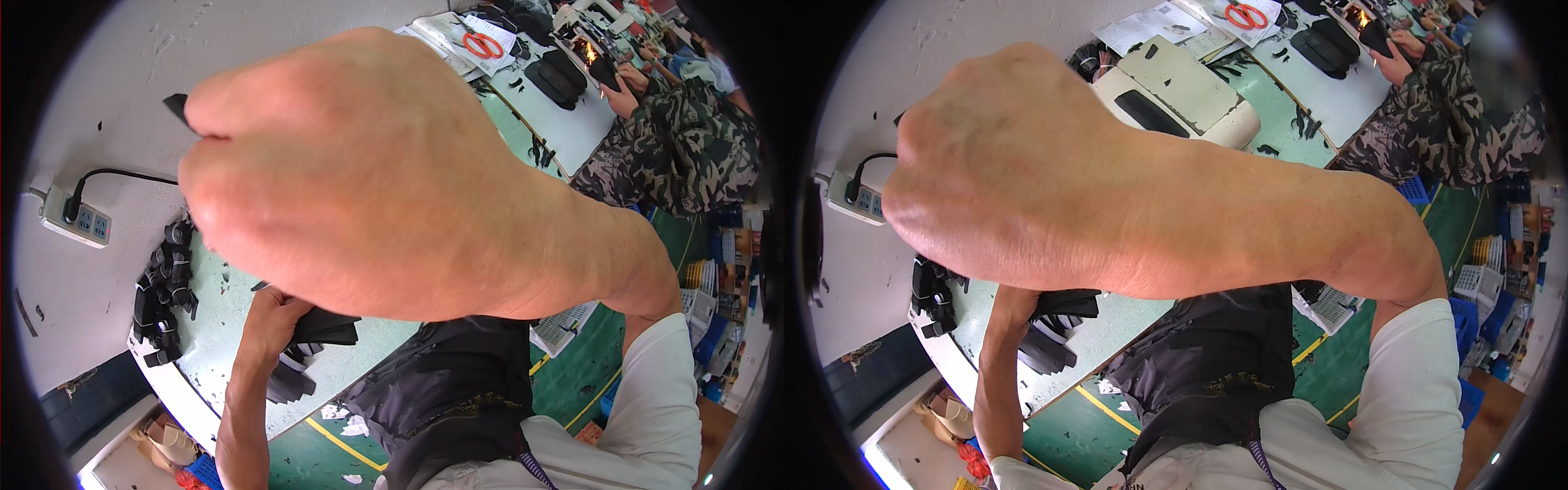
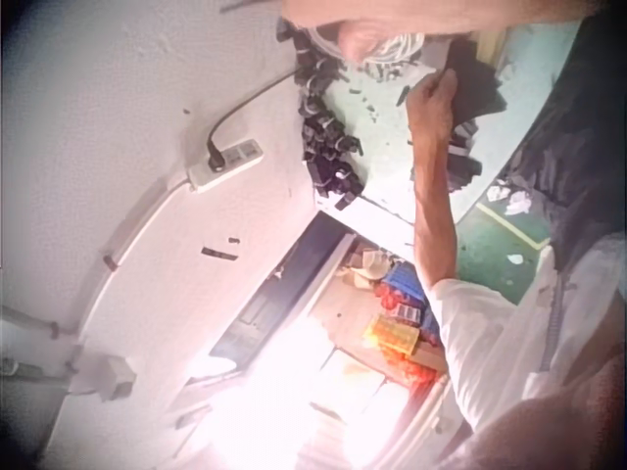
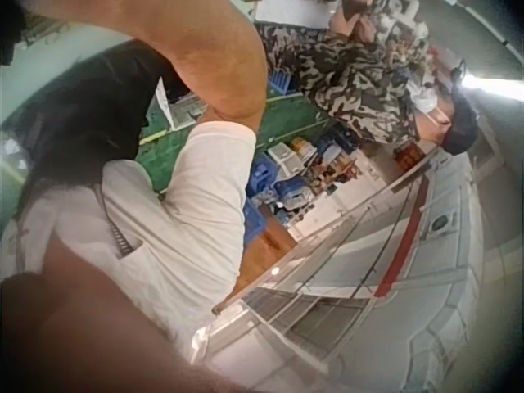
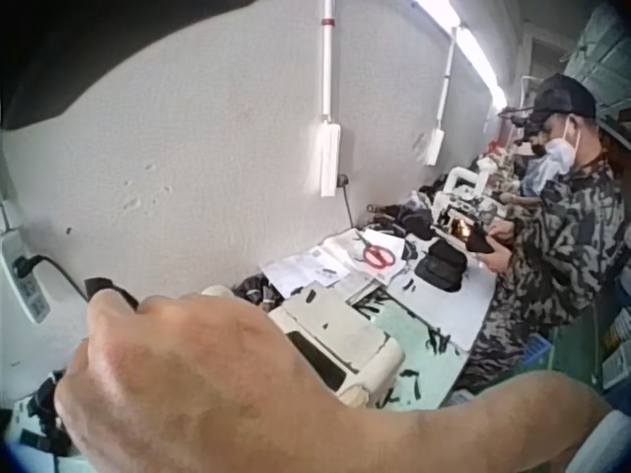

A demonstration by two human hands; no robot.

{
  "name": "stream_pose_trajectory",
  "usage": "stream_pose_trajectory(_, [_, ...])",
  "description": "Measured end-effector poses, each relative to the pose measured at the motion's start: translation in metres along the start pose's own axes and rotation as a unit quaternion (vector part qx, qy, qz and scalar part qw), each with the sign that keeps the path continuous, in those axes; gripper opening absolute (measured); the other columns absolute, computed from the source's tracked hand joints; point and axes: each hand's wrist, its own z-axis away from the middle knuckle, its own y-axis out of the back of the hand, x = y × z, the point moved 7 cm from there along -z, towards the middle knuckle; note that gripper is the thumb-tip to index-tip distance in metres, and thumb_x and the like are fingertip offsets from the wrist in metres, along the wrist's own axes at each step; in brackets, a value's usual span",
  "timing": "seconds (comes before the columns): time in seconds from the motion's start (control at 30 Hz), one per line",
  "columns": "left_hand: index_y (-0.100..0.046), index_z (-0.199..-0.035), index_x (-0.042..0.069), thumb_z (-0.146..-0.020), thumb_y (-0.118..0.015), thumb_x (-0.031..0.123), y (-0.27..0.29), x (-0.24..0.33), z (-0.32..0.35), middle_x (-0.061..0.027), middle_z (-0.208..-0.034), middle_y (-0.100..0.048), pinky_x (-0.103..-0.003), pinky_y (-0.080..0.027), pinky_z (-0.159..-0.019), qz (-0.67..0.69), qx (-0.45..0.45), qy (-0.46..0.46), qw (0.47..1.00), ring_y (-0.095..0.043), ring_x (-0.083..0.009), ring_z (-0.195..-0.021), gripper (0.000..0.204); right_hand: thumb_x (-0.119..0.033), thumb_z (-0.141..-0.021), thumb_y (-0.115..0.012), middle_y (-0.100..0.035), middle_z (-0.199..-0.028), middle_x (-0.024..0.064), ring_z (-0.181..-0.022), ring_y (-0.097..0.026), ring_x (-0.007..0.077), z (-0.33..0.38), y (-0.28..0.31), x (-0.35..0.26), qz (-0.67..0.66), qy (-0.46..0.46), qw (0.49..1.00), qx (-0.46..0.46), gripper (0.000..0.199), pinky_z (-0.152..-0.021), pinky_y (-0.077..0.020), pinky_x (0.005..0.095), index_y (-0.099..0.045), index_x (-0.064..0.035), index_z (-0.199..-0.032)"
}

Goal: The person feeds leather parts through a skiving machine, sorts bundles of strips by hand, opens the machine cover to clean debris from the interior, and feeds the strips through the machine to skive their edges.

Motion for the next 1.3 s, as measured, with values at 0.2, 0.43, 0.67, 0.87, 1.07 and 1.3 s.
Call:
stream_pose_trajectory(0.2, [-0.068,-0.098,-0.006,-0.091,-0.062,0.017,-0.001,-0.005,-0.013,-0.0052,-0.084,-0.069,-0.022,-0.046,-0.066,-0.02,-0.027,-0.012,0.999,-0.058,-0.0069,-0.071,0.025,-0.015,-0.064,-0.067,-0.061,-0.07,0.0089,-0.066,-0.066,0.0269,0.006,0.001,0.003,0.051,0.098,0.989,0.098,0.011,-0.054,-0.0516,0.0387,-0.065,-0.0049,-0.061])
stream_pose_trajectory(0.43, [-0.069,-0.091,-0.004,-0.091,-0.063,0.019,0.0,-0.014,-0.018,-0.0012,-0.076,-0.066,-0.021,-0.042,-0.061,0.021,-0.048,0.044,0.998,-0.055,-0.0045,-0.065,0.024,-0.008,-0.065,-0.063,-0.056,-0.068,0.0112,-0.071,-0.063,0.0297,0.004,-0.003,0.032,-0.084,0.011,0.995,0.061,0.005,-0.062,-0.0496,0.0395,-0.063,-0.0029,-0.066])
stream_pose_trajectory(0.67, [-0.07,-0.089,-0.003,-0.09,-0.064,0.021,0.002,-0.01,-0.023,0.0003,-0.074,-0.065,-0.022,-0.042,-0.06,-0.02,-0.049,0.048,0.997,-0.053,-0.0038,-0.064,0.025,0.009,-0.085,-0.054,-0.063,-0.11,0.0108,-0.092,-0.063,0.0187,0.126,-0.081,0.107,-0.351,-0.357,0.854,-0.137,0.039,-0.08,-0.0501,0.0313,-0.054,-0.0012,-0.123])
stream_pose_trajectory(0.87, [-0.07,-0.091,-0.003,-0.09,-0.064,0.024,0.003,-0.007,-0.025,0.0006,-0.072,-0.064,-0.022,-0.042,-0.061,-0.039,-0.033,0.018,0.999,-0.052,-0.0053,-0.064,0.028,0.006,-0.076,-0.059,-0.056,-0.115,0.0154,-0.105,-0.054,0.0335,0.121,-0.11,0.072,-0.203,-0.17,0.914,-0.307,0.029,-0.089,-0.0462,0.0358,-0.06,-0.0029,-0.103])
stream_pose_trajectory(1.07, [-0.065,-0.104,-0.006,-0.09,-0.063,0.011,-0.009,0.006,-0.013,-0.0055,-0.085,-0.069,-0.021,-0.048,-0.069,0.067,-0.069,0.003,0.995,-0.062,-0.0086,-0.074,0.022,0.002,-0.067,-0.065,-0.058,-0.102,0.0118,-0.102,-0.052,0.0322,0.108,-0.127,0.06,-0.042,-0.099,0.96,-0.259,0.033,-0.084,-0.0455,0.039,-0.056,-0.0004,-0.098])
stream_pose_trajectory(1.3, [-0.066,-0.103,-0.007,-0.088,-0.066,0.013,0.011,-0.012,-0.016,-0.0067,-0.086,-0.07,-0.021,-0.048,-0.068,-0.004,-0.01,0.047,0.999,-0.061,-0.0076,-0.074,0.025,0.002,-0.075,-0.061,-0.058,-0.095,0.0118,-0.095,-0.057,0.0303,0.116,-0.11,0.074,-0.119,-0.176,0.935,-0.285,0.027,-0.082,-0.0451,0.0406,-0.06,-0.001,-0.101])
